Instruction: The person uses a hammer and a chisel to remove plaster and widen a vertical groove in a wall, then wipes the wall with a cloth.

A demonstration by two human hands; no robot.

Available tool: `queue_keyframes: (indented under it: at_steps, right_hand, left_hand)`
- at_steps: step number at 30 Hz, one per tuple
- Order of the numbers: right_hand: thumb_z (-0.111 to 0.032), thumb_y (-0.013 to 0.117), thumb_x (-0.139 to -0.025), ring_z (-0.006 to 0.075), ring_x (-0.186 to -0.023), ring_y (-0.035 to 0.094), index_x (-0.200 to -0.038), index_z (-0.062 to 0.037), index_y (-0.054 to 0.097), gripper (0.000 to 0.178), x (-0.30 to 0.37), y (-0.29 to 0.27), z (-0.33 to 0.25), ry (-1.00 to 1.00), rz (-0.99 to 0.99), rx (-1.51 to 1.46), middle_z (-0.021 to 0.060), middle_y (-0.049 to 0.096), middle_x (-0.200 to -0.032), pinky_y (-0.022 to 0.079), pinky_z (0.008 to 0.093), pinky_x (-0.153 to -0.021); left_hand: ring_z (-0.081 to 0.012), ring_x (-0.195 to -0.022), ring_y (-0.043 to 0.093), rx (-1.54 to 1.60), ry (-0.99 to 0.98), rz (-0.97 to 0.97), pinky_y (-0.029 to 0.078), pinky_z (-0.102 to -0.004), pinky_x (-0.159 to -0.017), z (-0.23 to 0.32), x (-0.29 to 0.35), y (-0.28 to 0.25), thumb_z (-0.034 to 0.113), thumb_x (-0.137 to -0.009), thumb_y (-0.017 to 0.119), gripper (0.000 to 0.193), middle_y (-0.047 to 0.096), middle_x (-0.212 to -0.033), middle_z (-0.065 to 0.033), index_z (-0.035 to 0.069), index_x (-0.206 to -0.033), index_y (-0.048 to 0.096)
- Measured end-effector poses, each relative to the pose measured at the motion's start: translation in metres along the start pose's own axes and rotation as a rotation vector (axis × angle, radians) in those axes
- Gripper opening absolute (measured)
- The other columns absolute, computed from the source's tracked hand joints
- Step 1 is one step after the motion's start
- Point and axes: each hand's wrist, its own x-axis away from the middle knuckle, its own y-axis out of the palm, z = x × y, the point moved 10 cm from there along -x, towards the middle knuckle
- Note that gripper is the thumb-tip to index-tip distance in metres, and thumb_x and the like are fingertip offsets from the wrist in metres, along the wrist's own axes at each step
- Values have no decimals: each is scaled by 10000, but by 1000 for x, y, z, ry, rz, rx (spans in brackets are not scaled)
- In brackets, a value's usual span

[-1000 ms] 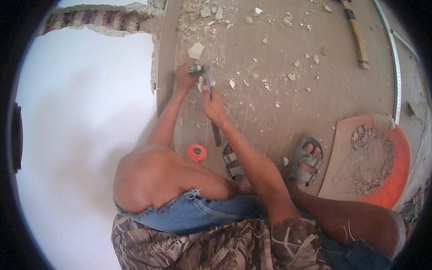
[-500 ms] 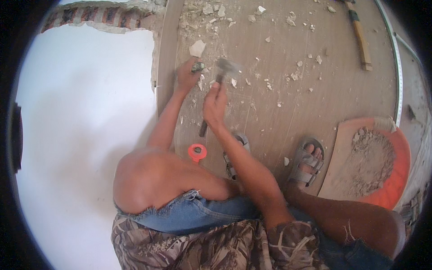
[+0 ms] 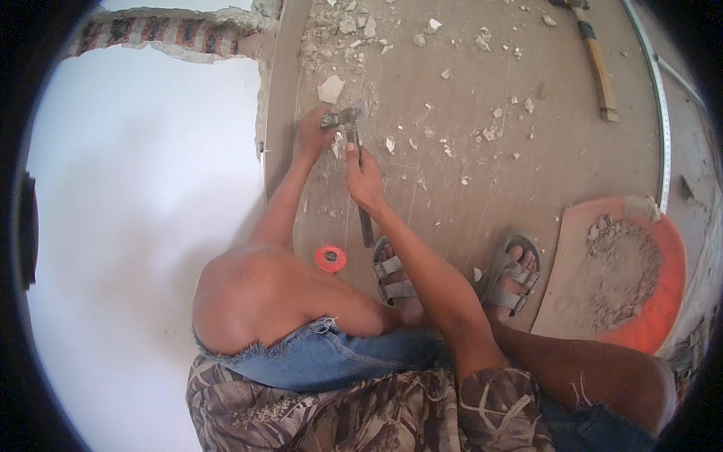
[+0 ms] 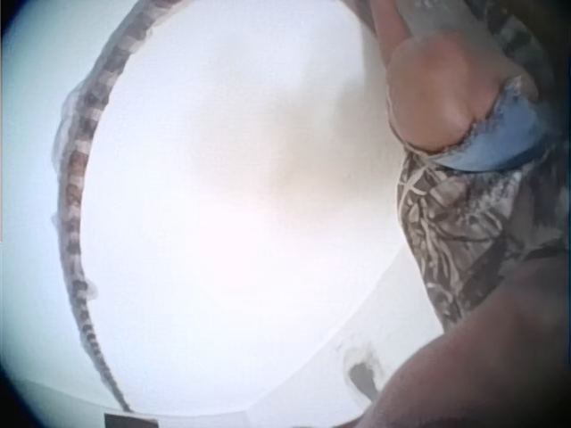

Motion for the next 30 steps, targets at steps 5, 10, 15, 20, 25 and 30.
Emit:
queue_keyframes:
  at_steps: [5,10,15,20,25,30]
  right_hand:
    - [-523,405,-1013,71,-422,348,-863,-116,425,435,20,-13,-31,252,-56,-313,-40,356,-570,303,256,-370]
    - [-554,386,-1006,82,-414,352,-830,-122,401,467,17,-49,-51,228,29,-405,-30,370,-566,304,262,-368]
    - [-600,395,-988,72,-422,324,-860,-131,416,486,10,-65,-67,222,47,-473,-43,346,-573,276,248,-382]
    - [-600,409,-982,84,-426,362,-831,-122,429,502,4,-83,-94,112,59,-462,-32,369,-569,313,262,-388]
    - [-611,420,-976,74,-432,348,-847,-129,432,500,10,-77,-107,104,15,-448,-40,354,-578,306,250,-398]
    - [-594,449,-975,71,-451,365,-872,-125,461,480,-1,-102,-119,102,35,-108,-40,372,-591,314,237,-403]
  left_hand:
    - [-383,-767,628,18,-116,1,478,-440,-629,-8,7,-22,131,-726,749,250,635,-802,-153,88,-906,581]
    - [-354,-770,643,141,-116,-87,492,-417,-648,13,11,-13,100,-701,755,245,637,-793,-136,98,-895,606]
    - [-335,-724,621,116,161,-1,468,-419,-637,103,29,13,118,-729,760,185,617,-766,-120,99,-808,595]
    - [-352,-713,586,12,151,207,433,-461,-634,71,-10,-36,176,-782,734,189,597,-749,-118,87,-771,567]
    - [-379,-742,584,35,45,135,436,-462,-646,18,19,-32,192,-791,725,196,594,-765,-136,70,-788,571]
    - [-389,-909,631,93,-340,-30,488,-456,-755,16,137,-34,160,-716,750,298,661,-952,-161,75,-973,627]
